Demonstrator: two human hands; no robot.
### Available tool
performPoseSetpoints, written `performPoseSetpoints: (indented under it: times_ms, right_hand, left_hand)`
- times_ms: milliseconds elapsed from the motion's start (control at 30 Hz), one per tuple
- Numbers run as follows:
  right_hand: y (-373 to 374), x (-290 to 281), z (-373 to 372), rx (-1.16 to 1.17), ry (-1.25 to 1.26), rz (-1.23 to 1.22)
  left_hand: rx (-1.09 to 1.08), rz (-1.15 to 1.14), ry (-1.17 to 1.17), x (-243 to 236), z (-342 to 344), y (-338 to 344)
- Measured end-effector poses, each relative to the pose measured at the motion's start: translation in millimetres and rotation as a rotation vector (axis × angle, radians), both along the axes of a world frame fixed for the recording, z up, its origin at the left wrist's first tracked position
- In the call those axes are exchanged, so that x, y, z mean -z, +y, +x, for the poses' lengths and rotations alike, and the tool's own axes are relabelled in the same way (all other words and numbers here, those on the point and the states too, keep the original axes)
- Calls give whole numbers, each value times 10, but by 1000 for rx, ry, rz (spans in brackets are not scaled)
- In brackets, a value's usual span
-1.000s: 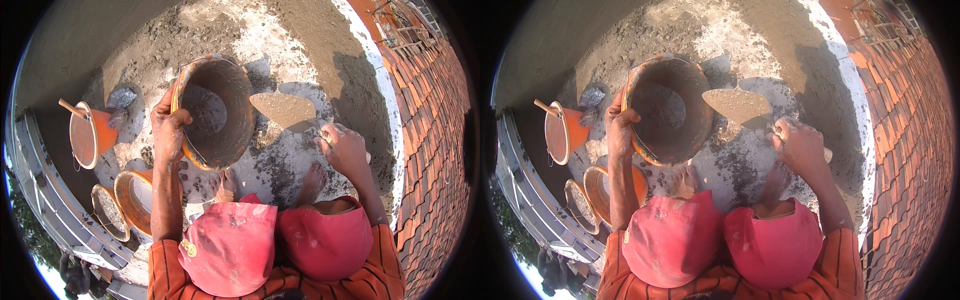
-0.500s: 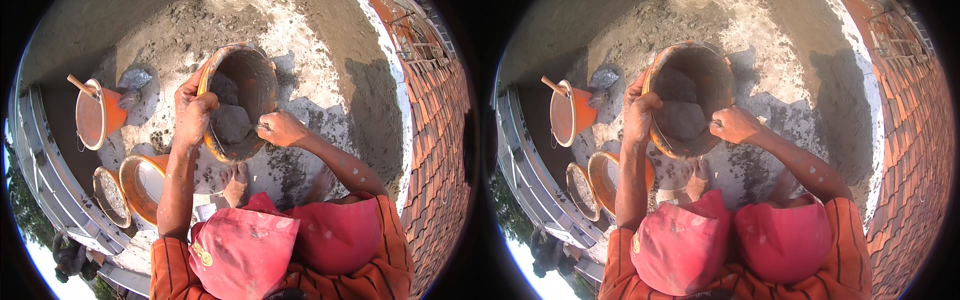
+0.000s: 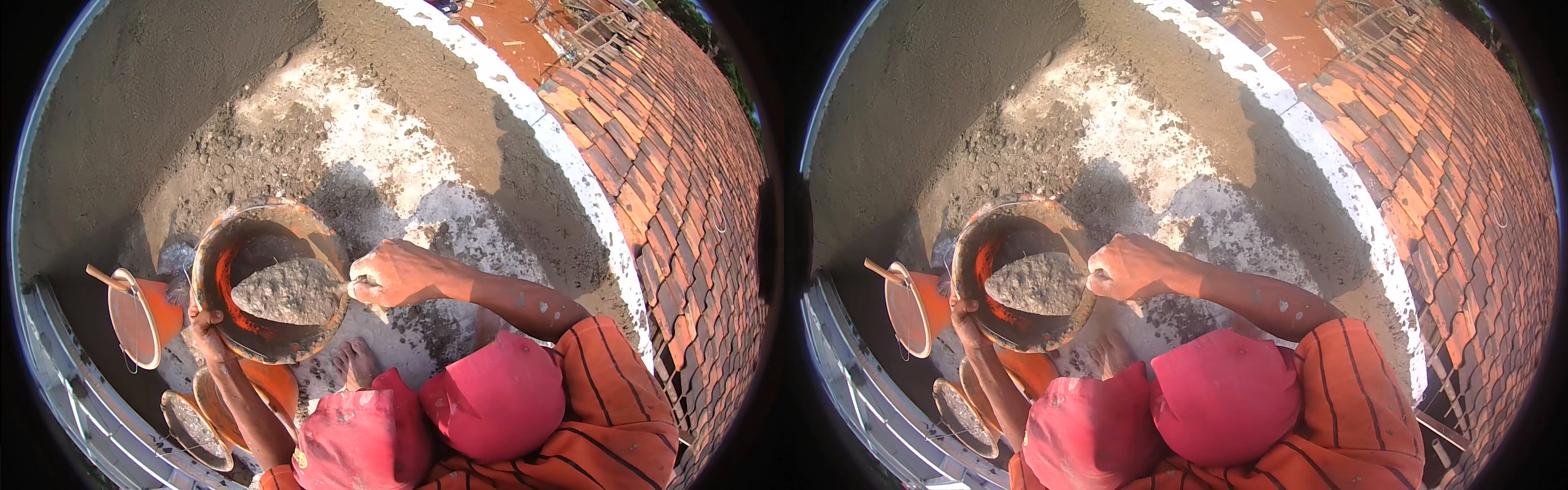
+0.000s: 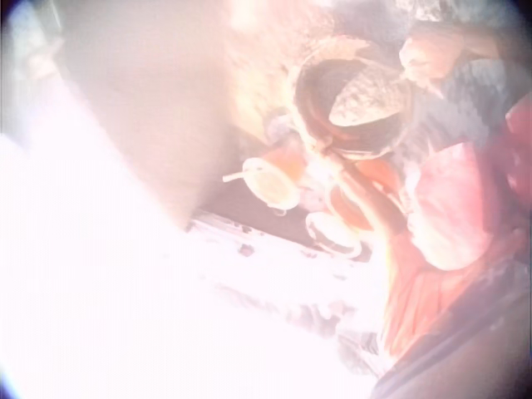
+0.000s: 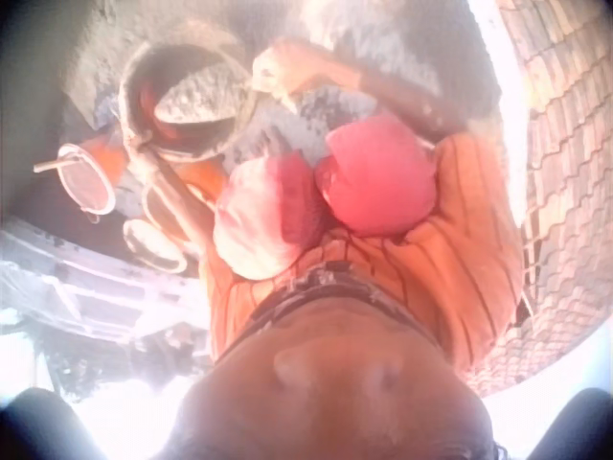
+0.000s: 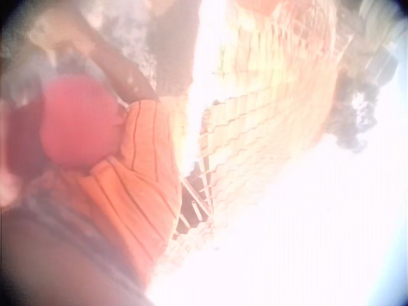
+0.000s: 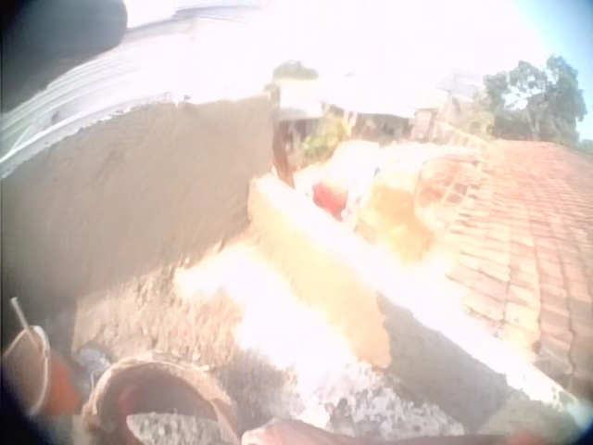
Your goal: The person scoops wet cement from a bucket and applies it to a rooftop surface using a trowel. They spread and smooth the cement along the edge of the roof, then use a wooden straightedge to level the surface. The person repeats the process of scooping and applying cement to cover more area.
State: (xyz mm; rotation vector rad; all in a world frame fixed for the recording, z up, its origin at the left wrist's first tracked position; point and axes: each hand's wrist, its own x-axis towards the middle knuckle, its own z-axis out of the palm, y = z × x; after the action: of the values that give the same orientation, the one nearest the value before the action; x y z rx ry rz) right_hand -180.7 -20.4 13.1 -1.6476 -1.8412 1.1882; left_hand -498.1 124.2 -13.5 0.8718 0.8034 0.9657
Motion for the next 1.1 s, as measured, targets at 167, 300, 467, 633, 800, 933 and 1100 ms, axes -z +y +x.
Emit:
performPoseSetpoints:
  times_ms: [167,300,467,633,800,933,1100]
  right_hand:
    - [-63,65,354,27,572,-212]
    - [-439,532,1327,505,702,-214]
    - [-2296,-196,1331,1181,506,-76]
    - [-2703,-246,950,1085,51,-191]
    - [-1309,-77,536,476,-654,-98]
    - [-117,75,352,38,-982,-59]
    - [588,383,-106,-354,-850,157]
  left_hand:
    - [25,-39,-24,88,-124,181]
    - [8,-21,18,-28,97,178]
    - [-72,-93,111,-98,27,106]
    - [85,3,35,-167,456,246]
    - [361,78,317,-371,1317,2]
    - [514,201,473,-294,1450,-74]
    - [509,223,447,-267,1305,-57]
